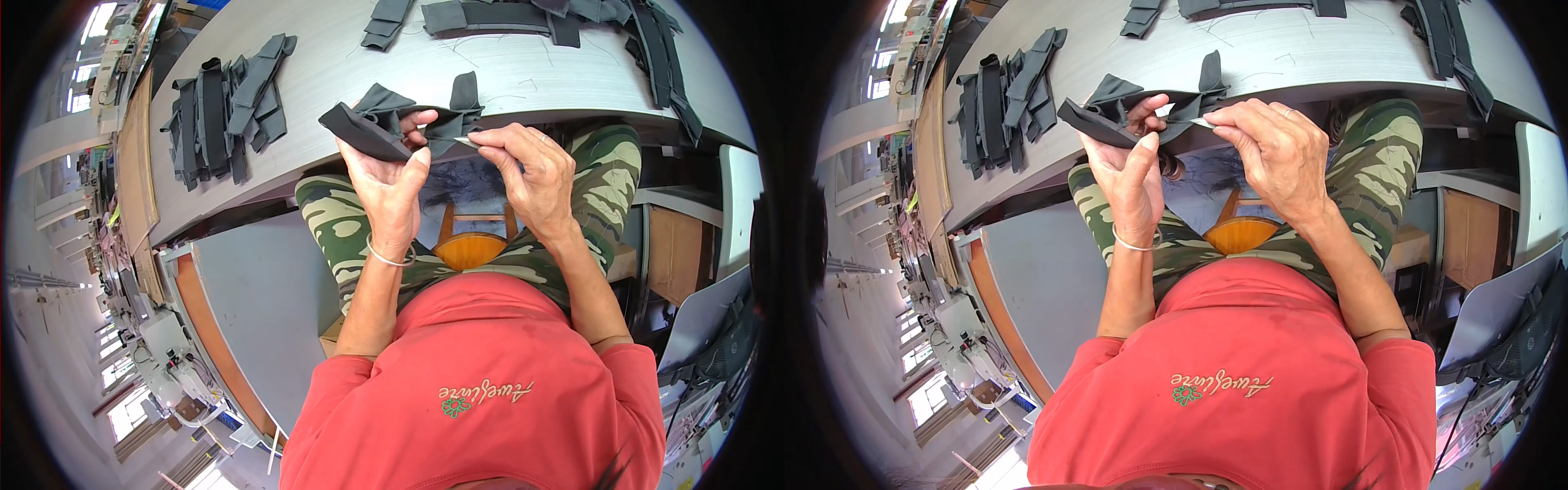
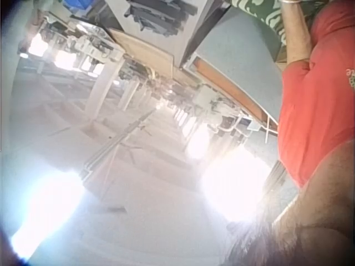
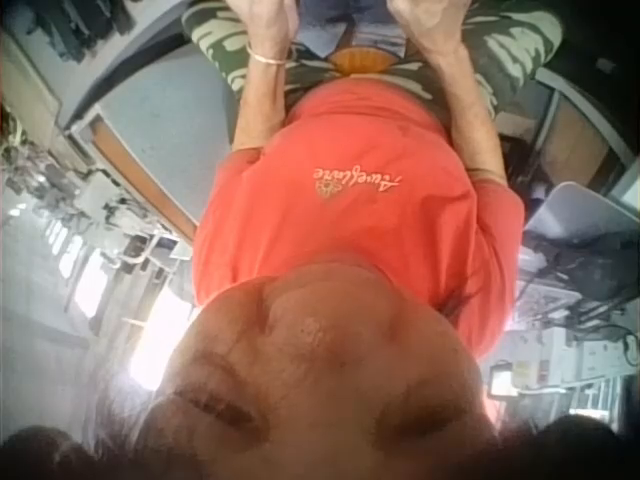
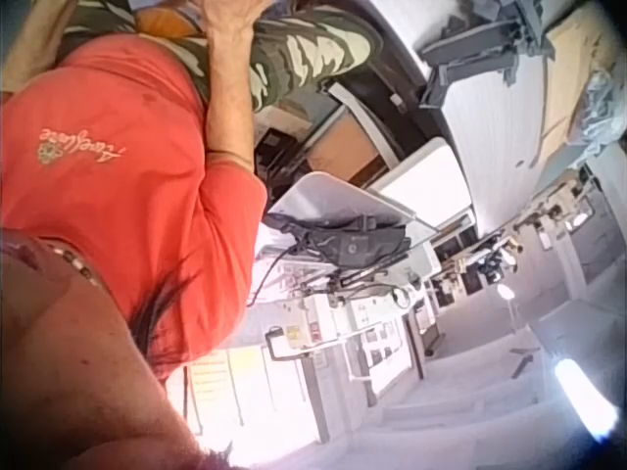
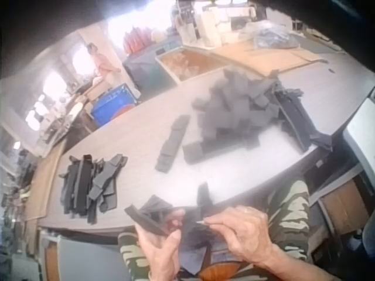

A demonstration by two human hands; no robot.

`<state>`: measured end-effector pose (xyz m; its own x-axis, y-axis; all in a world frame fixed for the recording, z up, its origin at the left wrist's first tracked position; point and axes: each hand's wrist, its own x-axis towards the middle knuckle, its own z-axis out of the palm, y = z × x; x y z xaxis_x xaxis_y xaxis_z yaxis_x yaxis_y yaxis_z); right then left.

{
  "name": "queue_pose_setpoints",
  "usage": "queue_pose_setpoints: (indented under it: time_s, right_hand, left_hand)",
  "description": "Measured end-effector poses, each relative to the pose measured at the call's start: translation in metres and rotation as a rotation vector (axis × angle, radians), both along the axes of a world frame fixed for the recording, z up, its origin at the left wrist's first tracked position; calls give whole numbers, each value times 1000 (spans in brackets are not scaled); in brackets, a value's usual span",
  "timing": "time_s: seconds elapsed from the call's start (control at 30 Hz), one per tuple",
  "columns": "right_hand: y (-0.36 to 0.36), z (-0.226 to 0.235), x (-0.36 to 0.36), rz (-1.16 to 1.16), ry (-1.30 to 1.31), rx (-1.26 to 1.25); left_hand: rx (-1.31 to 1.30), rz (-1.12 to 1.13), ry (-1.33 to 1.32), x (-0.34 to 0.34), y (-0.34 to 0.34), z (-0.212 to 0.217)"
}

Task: Trimming excess material and threads from grey fabric/foam components using thread snips.

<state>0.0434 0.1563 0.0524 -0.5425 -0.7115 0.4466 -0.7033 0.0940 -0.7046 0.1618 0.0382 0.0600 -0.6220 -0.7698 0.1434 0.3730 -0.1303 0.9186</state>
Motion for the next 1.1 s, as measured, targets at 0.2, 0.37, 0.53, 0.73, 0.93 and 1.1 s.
queue_pose_setpoints:
  time_s: [0.2, 0.37, 0.53, 0.73, 0.93, 1.1]
  right_hand:
    - [-1, 10, 1, 24, -264, -11]
    - [-12, 8, 5, 63, 15, 65]
    - [-22, 6, 11, -23, 166, 123]
    - [-26, 10, 11, -38, 215, 216]
    - [-26, 9, 11, -31, 165, 278]
    - [-24, 11, 11, -29, 80, 177]
  left_hand:
    - [-94, 26, -10, 0, 0, 0]
    - [-165, 31, -46, -1, 2, -3]
    - [-243, 28, -100, 1, 2, -8]
    - [-259, 30, -132, 3, 1, -16]
    - [-245, -6, -95, 1, 5, -11]
    - [-228, -22, -64, 1, 4, -15]
